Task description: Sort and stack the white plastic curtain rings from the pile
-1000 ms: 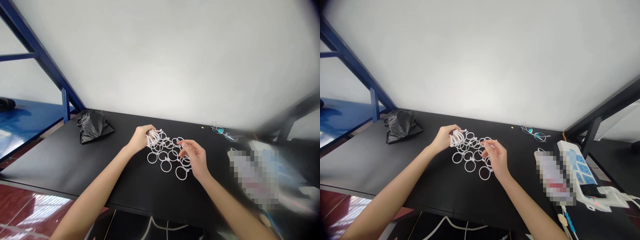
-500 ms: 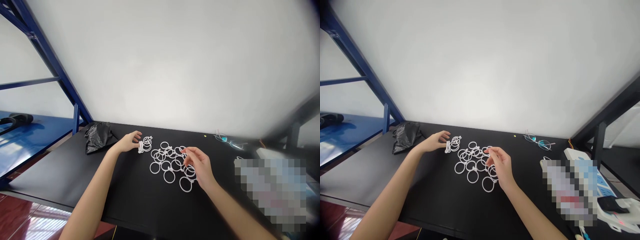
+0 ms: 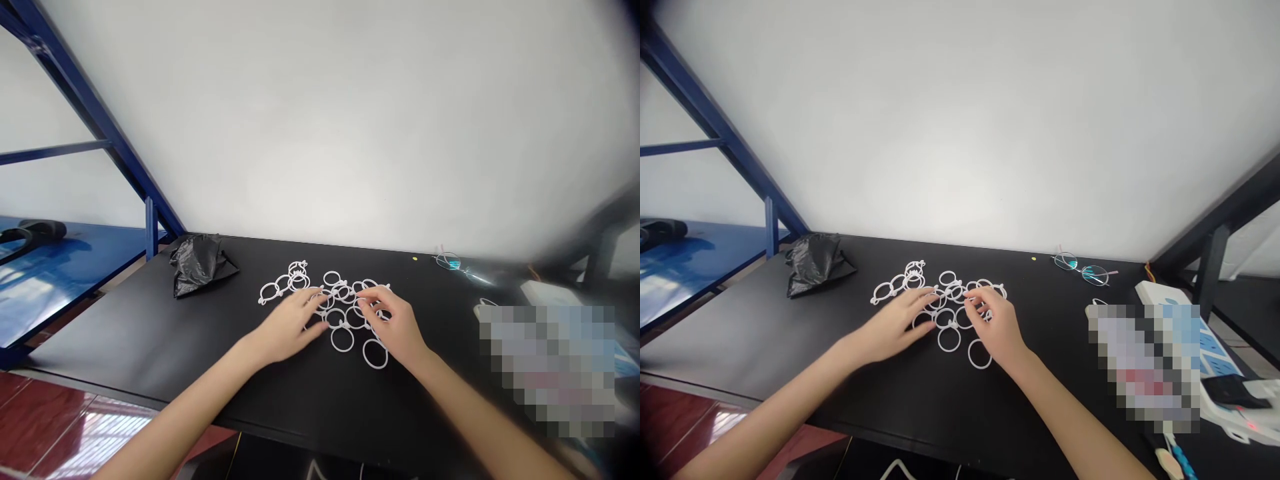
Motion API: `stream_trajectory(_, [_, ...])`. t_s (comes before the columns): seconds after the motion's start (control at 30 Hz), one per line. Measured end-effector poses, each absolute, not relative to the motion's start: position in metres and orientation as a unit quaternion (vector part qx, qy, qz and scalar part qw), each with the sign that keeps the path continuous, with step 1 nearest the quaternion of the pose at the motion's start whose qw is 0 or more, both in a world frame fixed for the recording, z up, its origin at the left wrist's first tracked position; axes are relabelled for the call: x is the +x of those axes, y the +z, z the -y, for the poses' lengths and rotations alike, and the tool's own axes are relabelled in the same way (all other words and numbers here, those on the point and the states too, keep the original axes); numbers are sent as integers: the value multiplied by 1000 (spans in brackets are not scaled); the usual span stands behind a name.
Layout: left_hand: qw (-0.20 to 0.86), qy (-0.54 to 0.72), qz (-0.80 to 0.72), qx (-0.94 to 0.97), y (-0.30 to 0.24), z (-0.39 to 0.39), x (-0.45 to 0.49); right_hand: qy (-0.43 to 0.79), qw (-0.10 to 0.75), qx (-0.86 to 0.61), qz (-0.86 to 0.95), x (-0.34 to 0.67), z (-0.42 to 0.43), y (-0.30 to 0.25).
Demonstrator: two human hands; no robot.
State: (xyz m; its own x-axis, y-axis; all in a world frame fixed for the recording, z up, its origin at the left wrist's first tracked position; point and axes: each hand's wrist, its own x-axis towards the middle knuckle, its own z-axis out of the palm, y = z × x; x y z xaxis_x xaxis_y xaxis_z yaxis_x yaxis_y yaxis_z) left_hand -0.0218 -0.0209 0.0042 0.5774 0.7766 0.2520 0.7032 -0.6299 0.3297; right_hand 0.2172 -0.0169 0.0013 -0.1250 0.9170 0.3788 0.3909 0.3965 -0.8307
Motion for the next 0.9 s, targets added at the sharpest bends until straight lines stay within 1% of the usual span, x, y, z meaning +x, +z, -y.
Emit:
stream_trajectory(0.07, [95,167,-395,898,-8,30,-9,242,449,-448,734,217,18,-1])
stream_trajectory(0.17, [105,162,-377,906,-13,34,3,223,459,-440,739,220,15,-1])
stream_trajectory(0.27, [131,166,-353,911,-2,27,5,218,465,-460,724,226,10,3])
stream_trajectory(0.37, [154,191,-352,903,14,8,-2,232,448,-489,712,231,6,6])
stream_trajectory(0.43, [163,199,-406,877,21,-7,-7,242,427,-495,718,231,6,5])
stream_trajectory(0.53, [140,142,-477,856,22,-24,-10,241,372,-461,769,228,9,1])
stream_trajectory(0.67, [159,104,-470,862,14,-33,-3,200,312,-396,840,220,14,-3])
stream_trajectory(0.83, [193,110,-450,865,12,-36,-1,140,257,-382,877,215,16,2])
stream_trajectory(0.9, [210,135,-448,858,18,-36,-6,127,242,-380,884,215,15,4])
